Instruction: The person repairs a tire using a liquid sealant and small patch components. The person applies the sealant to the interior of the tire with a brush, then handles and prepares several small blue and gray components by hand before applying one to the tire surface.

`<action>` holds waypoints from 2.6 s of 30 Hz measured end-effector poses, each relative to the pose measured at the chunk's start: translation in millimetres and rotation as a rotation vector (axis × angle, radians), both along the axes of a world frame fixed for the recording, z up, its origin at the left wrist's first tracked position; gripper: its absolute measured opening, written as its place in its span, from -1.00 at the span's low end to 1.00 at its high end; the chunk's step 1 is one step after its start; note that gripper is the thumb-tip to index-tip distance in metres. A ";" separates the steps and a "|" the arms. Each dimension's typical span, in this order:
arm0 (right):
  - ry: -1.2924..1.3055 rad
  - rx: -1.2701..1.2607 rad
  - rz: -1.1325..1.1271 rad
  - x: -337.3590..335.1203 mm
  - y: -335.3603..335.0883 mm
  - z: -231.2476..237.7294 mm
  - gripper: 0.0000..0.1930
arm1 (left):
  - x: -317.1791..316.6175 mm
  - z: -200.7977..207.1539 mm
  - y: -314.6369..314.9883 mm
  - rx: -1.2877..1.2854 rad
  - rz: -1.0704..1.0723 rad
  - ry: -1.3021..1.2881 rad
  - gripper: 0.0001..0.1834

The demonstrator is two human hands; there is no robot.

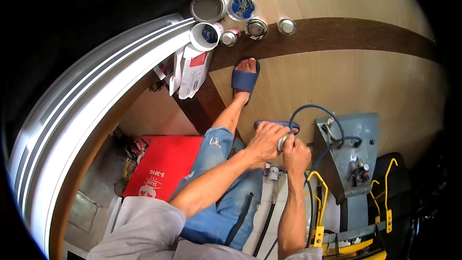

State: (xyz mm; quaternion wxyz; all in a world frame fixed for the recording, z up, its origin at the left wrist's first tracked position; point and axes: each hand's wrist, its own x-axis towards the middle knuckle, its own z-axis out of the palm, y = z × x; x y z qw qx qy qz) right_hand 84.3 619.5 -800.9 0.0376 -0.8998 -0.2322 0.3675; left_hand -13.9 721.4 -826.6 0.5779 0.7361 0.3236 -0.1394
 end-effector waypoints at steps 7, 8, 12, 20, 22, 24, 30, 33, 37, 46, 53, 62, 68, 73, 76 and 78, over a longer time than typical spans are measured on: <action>-0.262 0.171 0.281 14.9 100.6 -151.4 -0.52 | -8.1 -29.8 -23.9 -0.016 0.454 0.492 -0.13; -0.289 0.208 0.292 14.5 114.2 -169.3 -0.52 | -11.0 -29.4 -26.5 -0.186 0.444 0.517 -0.19; -0.324 0.249 0.368 24.3 160.3 -225.5 -0.53 | -6.4 -20.8 -34.8 -0.483 0.386 0.409 -0.46; -0.301 0.208 0.349 30.4 209.1 -205.8 -0.51 | 19.7 5.0 -38.8 -0.659 0.227 0.430 -0.66; -0.296 0.273 0.324 30.7 224.8 -192.4 -0.63 | 21.4 7.2 -39.3 -0.632 0.097 0.306 -0.71; -0.224 0.648 0.290 27.1 244.0 -181.0 -0.76 | 24.8 12.4 -39.9 -0.625 0.262 0.234 -0.75; -0.166 0.472 0.546 38.2 361.4 -226.5 -0.83 | 21.6 14.7 -25.7 -0.580 0.356 0.046 -0.75; -0.082 0.308 0.583 41.3 381.0 -255.7 -0.79 | 5.0 -0.8 -11.0 -0.526 0.333 0.066 -0.75; -0.009 0.251 0.584 33.5 383.9 -275.0 -0.78 | -9.5 -46.1 7.4 -0.342 0.269 0.129 -0.75; -0.188 0.324 0.687 25.2 379.0 -283.8 -0.81 | -22.5 -188.8 70.6 0.224 0.186 0.374 -0.74; 0.008 0.290 0.646 37.0 383.1 -284.2 -0.85 | -19.8 -189.4 59.7 0.202 0.167 0.376 -0.74; 0.090 0.339 0.510 38.4 370.7 -262.5 -0.84 | -1.9 -34.6 -26.3 -0.318 0.191 0.162 -0.73; 0.079 0.481 0.319 51.5 358.4 -260.3 -0.85 | 7.5 -19.5 -32.3 -0.303 0.184 0.096 -0.73; 0.177 0.500 0.144 54.6 348.1 -255.6 -0.84 | -2.7 -105.1 -6.4 0.048 0.148 0.217 -0.72; 0.247 0.443 0.131 56.6 346.7 -256.7 -0.81 | -15.9 -170.2 16.5 0.287 0.100 0.344 -0.72; 0.226 0.520 0.125 55.9 346.7 -259.1 -0.79 | -22.5 -206.3 30.7 0.413 0.065 0.419 -0.72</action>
